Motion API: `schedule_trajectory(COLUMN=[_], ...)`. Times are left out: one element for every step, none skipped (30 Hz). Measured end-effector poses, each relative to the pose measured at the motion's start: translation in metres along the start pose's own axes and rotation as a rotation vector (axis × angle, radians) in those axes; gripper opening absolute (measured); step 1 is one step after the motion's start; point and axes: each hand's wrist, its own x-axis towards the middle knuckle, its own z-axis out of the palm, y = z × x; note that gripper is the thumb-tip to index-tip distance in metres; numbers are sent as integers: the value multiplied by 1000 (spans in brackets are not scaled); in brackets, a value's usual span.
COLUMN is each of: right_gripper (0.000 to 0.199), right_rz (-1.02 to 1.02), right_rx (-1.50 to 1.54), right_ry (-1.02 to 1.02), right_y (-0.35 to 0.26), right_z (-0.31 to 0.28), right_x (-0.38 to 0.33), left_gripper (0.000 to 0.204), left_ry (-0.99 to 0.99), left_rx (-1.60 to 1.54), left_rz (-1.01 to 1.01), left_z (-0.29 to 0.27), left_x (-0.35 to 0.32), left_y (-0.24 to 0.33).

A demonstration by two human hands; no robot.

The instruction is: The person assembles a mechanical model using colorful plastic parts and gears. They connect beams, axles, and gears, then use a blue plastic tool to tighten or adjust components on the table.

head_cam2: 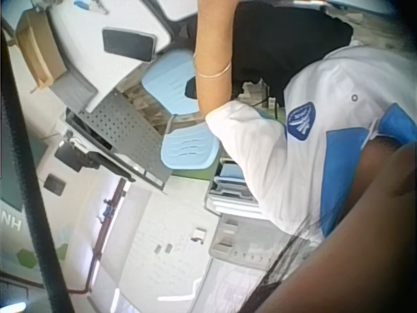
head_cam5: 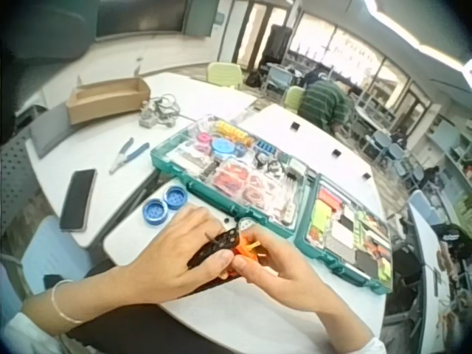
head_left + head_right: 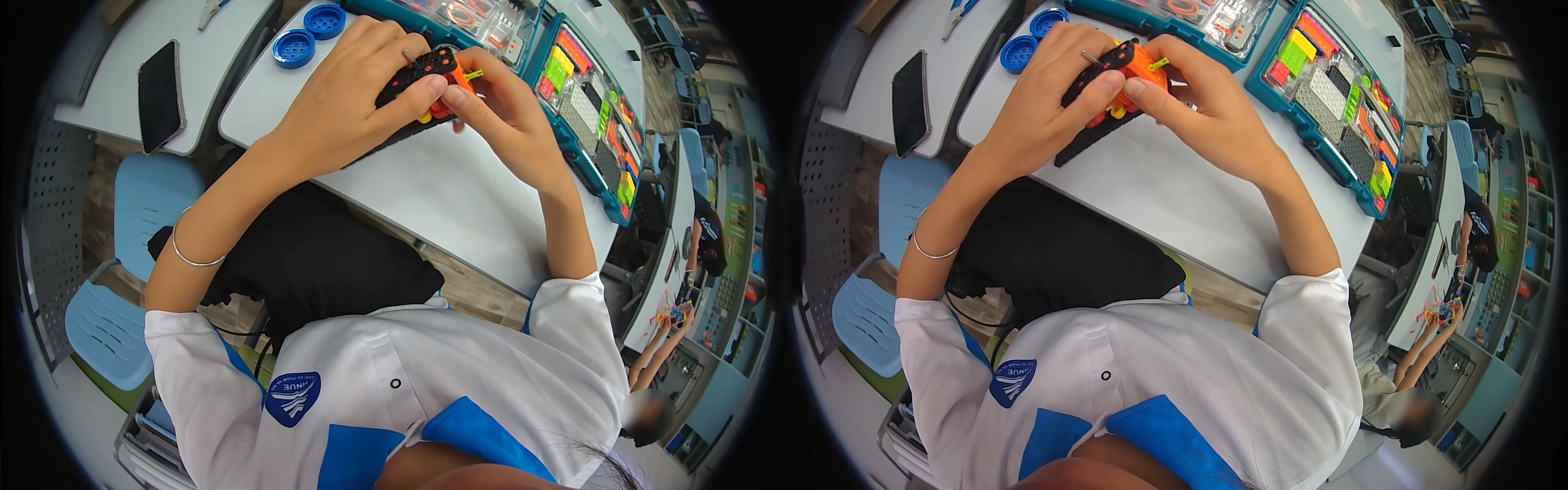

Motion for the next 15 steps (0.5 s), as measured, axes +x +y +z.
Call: schedule_trajectory(right_gripper=[27, 29, 29, 29, 29, 28, 28, 28, 29, 30, 31, 31, 31, 32, 31], right_rz=[17, 34, -1, -38, -76, -112, -144, -178, -161, -145, -130, -150, -166, -182, -209], right_rx=[-25, -49, -134, -217, -301, -344, -388, -432, -444, -455, -465, -421, -379, -337, -355], right_ry=[-14, -28, -19, -15, -10, -1, 9, 19, -2, -25, -49, 11, 74, 136, 199], right_y=[-5, -8, -8, -8, -8, -7, -5, -4, -4, -4, -4, -4, -4, -4, -6], right_z=[-3, -5, -6, -7, -7, -7, -5, -4, -4, -5, -4, -1, 3, 7, 9], right_x=[0, 0, 0, 0, 0, 0, 0, 0, 0, -1, -2, -1, -1, -2, -3], left_gripper=[33, 30, 28, 27, 27, 28, 29, 28, 27, 25, 25, 25, 24, 25, 25], left_ry=[-2, -47, -93, -107, -121, -105, -89, -119, -148, -178, -195, -211, -229, -227, -225], left_rx=[17, -64, -144, -205, -265, -309, -355, -376, -397, -415, -426, -436, -450, -435, -419], left_rz=[59, 37, 15, -8, -32, -53, -74, -90, -106, -124, -149, -174, -198, -213, -228], left_z=[-1, -3, -8, -9, -10, -8, -7, -7, -9, -10, -11, -11, -10, -9, -7], left_x=[3, 6, 10, 10, 11, 9, 8, 7, 7, 6, 6, 6, 7, 7, 6], left_y=[-2, -1, 3, 3, 4, 2, 1, 1, 2, 3, 4, 6, 7, 7, 6])
